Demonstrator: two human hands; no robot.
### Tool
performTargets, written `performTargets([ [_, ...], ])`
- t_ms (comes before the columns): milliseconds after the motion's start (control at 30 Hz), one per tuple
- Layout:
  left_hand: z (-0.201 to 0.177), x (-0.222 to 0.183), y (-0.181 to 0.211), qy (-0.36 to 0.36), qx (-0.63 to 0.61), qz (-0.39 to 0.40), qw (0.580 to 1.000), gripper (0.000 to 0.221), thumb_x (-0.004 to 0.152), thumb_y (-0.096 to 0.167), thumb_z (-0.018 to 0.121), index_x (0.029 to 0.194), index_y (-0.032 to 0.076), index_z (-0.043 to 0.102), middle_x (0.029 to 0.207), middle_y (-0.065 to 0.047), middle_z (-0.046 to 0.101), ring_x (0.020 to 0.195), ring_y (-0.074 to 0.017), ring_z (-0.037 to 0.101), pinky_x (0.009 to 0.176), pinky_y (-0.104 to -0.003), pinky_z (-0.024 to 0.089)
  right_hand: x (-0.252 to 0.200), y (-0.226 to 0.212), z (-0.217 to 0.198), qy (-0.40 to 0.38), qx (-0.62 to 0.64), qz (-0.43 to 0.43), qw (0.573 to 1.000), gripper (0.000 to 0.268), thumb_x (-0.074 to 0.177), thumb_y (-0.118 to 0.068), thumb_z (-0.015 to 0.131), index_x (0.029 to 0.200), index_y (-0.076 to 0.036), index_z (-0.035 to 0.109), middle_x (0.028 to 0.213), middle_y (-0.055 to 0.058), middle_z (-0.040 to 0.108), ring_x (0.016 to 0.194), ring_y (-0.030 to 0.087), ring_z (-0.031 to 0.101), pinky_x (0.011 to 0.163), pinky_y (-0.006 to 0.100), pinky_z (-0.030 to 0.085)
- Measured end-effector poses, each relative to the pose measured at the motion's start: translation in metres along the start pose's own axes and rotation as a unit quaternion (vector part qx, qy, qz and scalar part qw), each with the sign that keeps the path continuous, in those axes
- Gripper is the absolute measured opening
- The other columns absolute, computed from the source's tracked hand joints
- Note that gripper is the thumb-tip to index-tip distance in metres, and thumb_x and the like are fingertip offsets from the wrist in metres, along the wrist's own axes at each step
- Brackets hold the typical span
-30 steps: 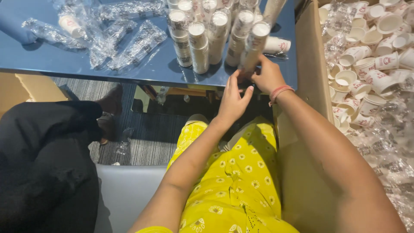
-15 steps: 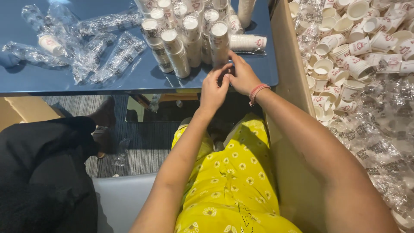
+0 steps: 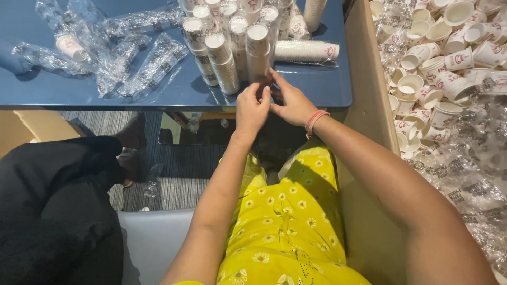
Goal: The person is sorting and packaging small paper cups from a large box into individual plastic sleeves and lining them up on a table.
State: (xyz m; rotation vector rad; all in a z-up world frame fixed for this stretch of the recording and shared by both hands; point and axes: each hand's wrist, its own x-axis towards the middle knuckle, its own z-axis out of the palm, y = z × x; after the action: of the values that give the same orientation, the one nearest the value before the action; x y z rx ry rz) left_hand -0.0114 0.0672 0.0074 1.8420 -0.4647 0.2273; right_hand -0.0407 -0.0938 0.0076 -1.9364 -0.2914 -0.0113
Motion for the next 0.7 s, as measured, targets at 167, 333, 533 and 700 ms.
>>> performTargets([
  [167, 0.001, -0.002, -0.013, 0.007, 0.043, -0.018, 0.999, 0.02, 0.1, 0.017, 0.068, 0.104, -0.003, 0.071, 0.088, -0.021, 0.072, 0.071, -0.029, 0.071, 0.066, -0.037, 0.056, 0.0, -0.006, 0.006, 0.01, -0.073, 0.01, 0.997, 0.096, 0.089, -0.01, 0.071, 0.165, -0.008, 0.014, 0.153, 0.022, 0.053, 0.14, 0.031, 0.057, 0.112, 0.04, 0.048],
  [333, -0.005, -0.005, 0.009, -0.024, -0.089, -0.021, 0.996, 0.025, 0.099, 0.015, 0.061, 0.119, 0.003, 0.069, 0.106, -0.015, 0.076, 0.084, -0.0245, 0.078, 0.07, -0.031, 0.062, -0.006, -0.021, -0.001, 0.063, -0.248, -0.012, 0.967, 0.093, 0.083, -0.013, 0.077, 0.158, 0.0, 0.022, 0.147, 0.031, 0.046, 0.134, 0.045, 0.05, 0.11, 0.046, 0.043],
  [533, -0.003, -0.008, -0.009, -0.05, 0.022, 0.033, 0.998, 0.023, 0.098, 0.013, 0.065, 0.119, 0.004, 0.073, 0.106, -0.014, 0.078, 0.092, -0.0249, 0.078, 0.083, -0.035, 0.059, -0.051, -0.118, -0.064, 0.147, -0.388, -0.026, 0.909, 0.042, 0.087, -0.014, 0.075, 0.128, -0.01, 0.065, 0.136, 0.019, 0.06, 0.121, 0.039, 0.061, 0.096, 0.045, 0.05],
  [700, -0.001, -0.012, -0.007, -0.046, 0.04, 0.052, 0.997, 0.023, 0.097, 0.013, 0.067, 0.117, 0.005, 0.073, 0.106, -0.014, 0.077, 0.095, -0.0261, 0.075, 0.087, -0.036, 0.058, -0.107, -0.083, -0.166, 0.318, -0.369, 0.089, 0.869, 0.029, 0.096, -0.003, 0.062, 0.123, -0.009, 0.069, 0.124, 0.013, 0.068, 0.105, 0.031, 0.07, 0.095, 0.042, 0.056],
])
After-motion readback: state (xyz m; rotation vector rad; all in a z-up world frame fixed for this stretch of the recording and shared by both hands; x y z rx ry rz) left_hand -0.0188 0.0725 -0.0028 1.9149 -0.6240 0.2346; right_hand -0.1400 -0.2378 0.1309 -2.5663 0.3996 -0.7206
